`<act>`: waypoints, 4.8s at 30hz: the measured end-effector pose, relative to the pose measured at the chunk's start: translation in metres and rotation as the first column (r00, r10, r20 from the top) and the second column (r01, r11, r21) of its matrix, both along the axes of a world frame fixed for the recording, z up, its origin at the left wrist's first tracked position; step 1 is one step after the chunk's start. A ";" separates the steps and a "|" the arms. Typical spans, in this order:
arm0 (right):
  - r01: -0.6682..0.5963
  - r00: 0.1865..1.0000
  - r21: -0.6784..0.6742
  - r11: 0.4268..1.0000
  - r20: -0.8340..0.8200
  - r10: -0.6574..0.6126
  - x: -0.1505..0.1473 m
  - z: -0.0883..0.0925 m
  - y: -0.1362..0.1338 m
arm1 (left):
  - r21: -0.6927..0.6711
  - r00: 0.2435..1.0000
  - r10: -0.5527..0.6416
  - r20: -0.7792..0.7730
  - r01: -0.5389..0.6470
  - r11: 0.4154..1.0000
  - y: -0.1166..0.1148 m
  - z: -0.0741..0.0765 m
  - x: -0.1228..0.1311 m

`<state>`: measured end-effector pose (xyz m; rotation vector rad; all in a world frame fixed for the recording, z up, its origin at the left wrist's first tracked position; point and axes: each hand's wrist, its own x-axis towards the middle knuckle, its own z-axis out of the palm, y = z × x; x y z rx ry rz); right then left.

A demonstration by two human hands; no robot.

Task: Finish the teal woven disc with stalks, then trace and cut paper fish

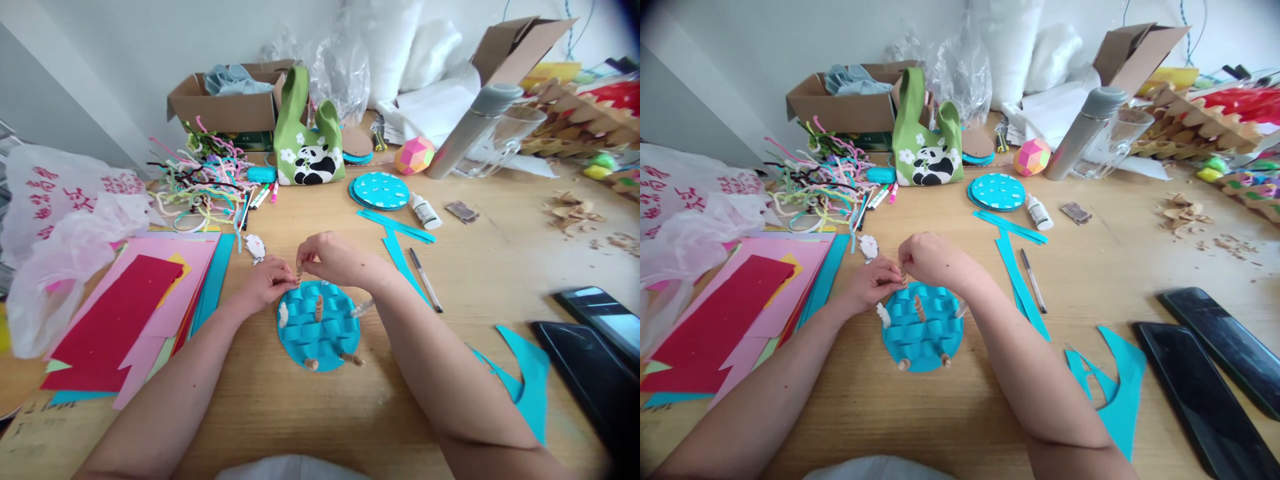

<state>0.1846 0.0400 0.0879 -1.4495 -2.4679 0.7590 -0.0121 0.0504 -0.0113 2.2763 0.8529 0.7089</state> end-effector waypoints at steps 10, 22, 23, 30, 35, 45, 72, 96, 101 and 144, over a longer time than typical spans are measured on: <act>-0.005 1.000 -0.012 1.000 0.013 0.005 0.001 0.001 0.000 | 0.000 0.999 -0.007 -0.036 0.007 1.000 0.000 0.002 0.000; -0.019 1.000 0.014 1.000 -0.004 0.019 0.002 -0.003 0.000 | 0.004 0.996 -0.052 -0.073 0.052 0.999 0.000 0.008 0.001; -0.018 1.000 0.012 1.000 -0.004 0.018 0.002 -0.003 0.000 | 0.002 0.995 -0.052 -0.080 0.053 0.999 0.000 0.009 0.001; -0.009 0.999 -0.001 1.000 -0.042 0.009 0.003 -0.003 0.000 | 0.004 0.991 -0.089 -0.103 0.090 0.996 0.003 0.009 0.000; 0.008 0.997 -0.005 1.000 -0.083 -0.008 0.007 0.002 -0.002 | 0.014 0.992 -0.105 -0.072 0.106 0.994 0.004 0.004 -0.001; 0.031 0.997 -0.001 1.000 -0.073 -0.031 0.001 0.012 -0.010 | 0.058 0.995 -0.093 -0.028 0.095 0.994 0.005 -0.006 -0.005; -0.272 0.845 0.147 0.951 0.509 0.163 -0.046 0.027 -0.015 | 0.024 0.989 -0.006 -0.149 0.010 1.000 0.000 -0.001 0.001; -0.304 0.766 0.047 0.952 0.606 0.214 -0.053 0.023 -0.012 | -0.001 0.994 0.005 -0.107 -0.005 1.000 0.002 -0.005 0.000; -0.402 0.697 0.092 0.911 0.677 0.239 -0.065 0.022 -0.012 | -0.032 0.993 0.086 -0.075 -0.088 0.996 0.001 -0.010 0.002; -0.101 0.939 0.036 0.994 0.333 0.084 -0.028 0.030 -0.007 | -0.257 0.987 0.036 0.158 0.006 0.966 -0.009 0.012 -0.002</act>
